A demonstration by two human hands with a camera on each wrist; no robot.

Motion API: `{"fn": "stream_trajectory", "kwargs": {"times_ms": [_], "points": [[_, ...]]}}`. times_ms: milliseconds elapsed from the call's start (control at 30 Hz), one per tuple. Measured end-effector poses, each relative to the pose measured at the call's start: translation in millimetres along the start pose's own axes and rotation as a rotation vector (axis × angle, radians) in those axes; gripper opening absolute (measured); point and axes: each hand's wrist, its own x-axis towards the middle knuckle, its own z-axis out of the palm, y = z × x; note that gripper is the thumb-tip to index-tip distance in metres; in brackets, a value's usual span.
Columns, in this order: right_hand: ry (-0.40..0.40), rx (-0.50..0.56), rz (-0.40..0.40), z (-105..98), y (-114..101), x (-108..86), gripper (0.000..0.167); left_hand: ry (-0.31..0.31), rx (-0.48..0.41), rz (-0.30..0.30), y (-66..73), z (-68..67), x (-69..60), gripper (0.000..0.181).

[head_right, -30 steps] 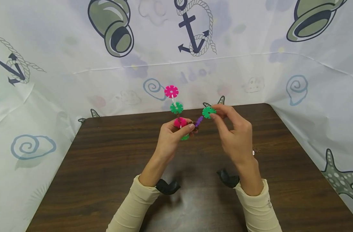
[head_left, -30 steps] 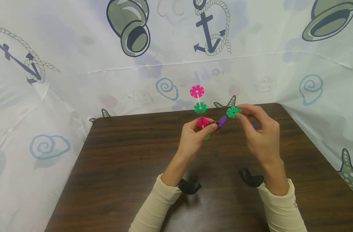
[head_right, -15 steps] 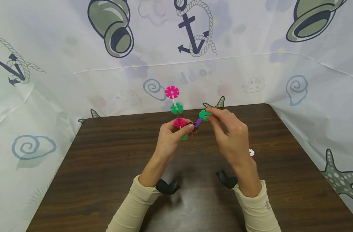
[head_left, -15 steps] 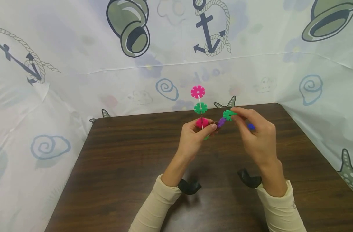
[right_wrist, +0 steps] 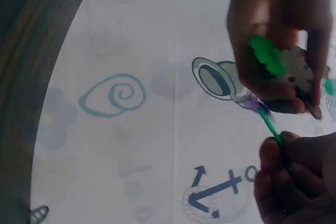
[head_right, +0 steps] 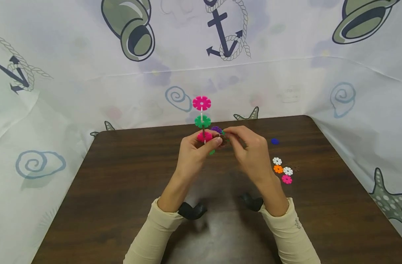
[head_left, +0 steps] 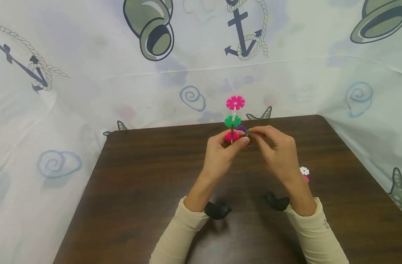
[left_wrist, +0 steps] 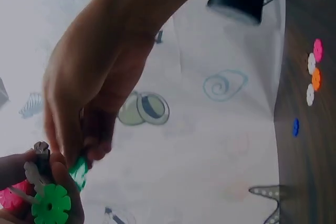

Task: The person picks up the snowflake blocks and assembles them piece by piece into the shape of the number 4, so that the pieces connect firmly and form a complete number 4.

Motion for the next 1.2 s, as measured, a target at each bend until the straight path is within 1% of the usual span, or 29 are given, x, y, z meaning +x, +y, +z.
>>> {"fn": "stream_trajectory", "kwargs": {"times_ms": [67, 133, 200, 300, 400, 533, 633, 700, 867, 967, 1067, 1200], "points": [[-0.012, 0.008, 0.043, 0, 3, -0.9, 0.017, -0.008, -0.021, -0.023, -3.8, -2.1, 3.8, 0.018], [-0.034, 0.018, 0.069, 0, 6, -1.6, 0.015, -0.019, -0.042, -0.043, -6.6, -3.5, 5.4, 0.019], [-0.065, 0.024, 0.076, 2, 7, -1.0, 0.015, -0.02, -0.046, -0.051, -9.5, -4.9, 5.9, 0.02], [-0.068, 0.024, 0.088, 2, 9, -0.5, 0.015, -0.007, -0.037, -0.059, -13.0, -4.0, 7.5, 0.02], [-0.03, 0.029, 0.102, -1, 9, 1.4, 0.017, 0.024, -0.037, -0.07, -15.1, -3.7, 7.9, 0.019], [0.067, 0.032, 0.111, -7, 5, 3.7, 0.021, 0.051, -0.035, -0.075, -16.8, -2.1, 8.7, 0.018], [0.127, 0.036, 0.098, -12, 0, 3.4, 0.021, 0.055, -0.018, -0.059, -18.5, 0.1, 9.3, 0.016], [0.149, 0.025, 0.083, -14, -3, 2.6, 0.02, 0.053, -0.001, -0.04, -19.8, 1.7, 9.4, 0.016], [0.155, -0.019, 0.05, -14, -8, 2.0, 0.018, 0.073, 0.066, 0.007, -21.6, 3.0, 8.4, 0.016], [0.156, -0.053, 0.038, -13, -10, 0.6, 0.017, 0.091, 0.091, 0.019, -22.0, 3.9, 7.3, 0.016], [0.164, -0.101, 0.013, -13, -12, -0.7, 0.017, 0.087, 0.067, 0.011, -22.4, 5.4, 7.1, 0.018], [0.194, -0.145, -0.025, -13, -14, -1.9, 0.016, 0.058, 0.025, -0.006, -22.4, 7.7, 7.4, 0.018]]}}
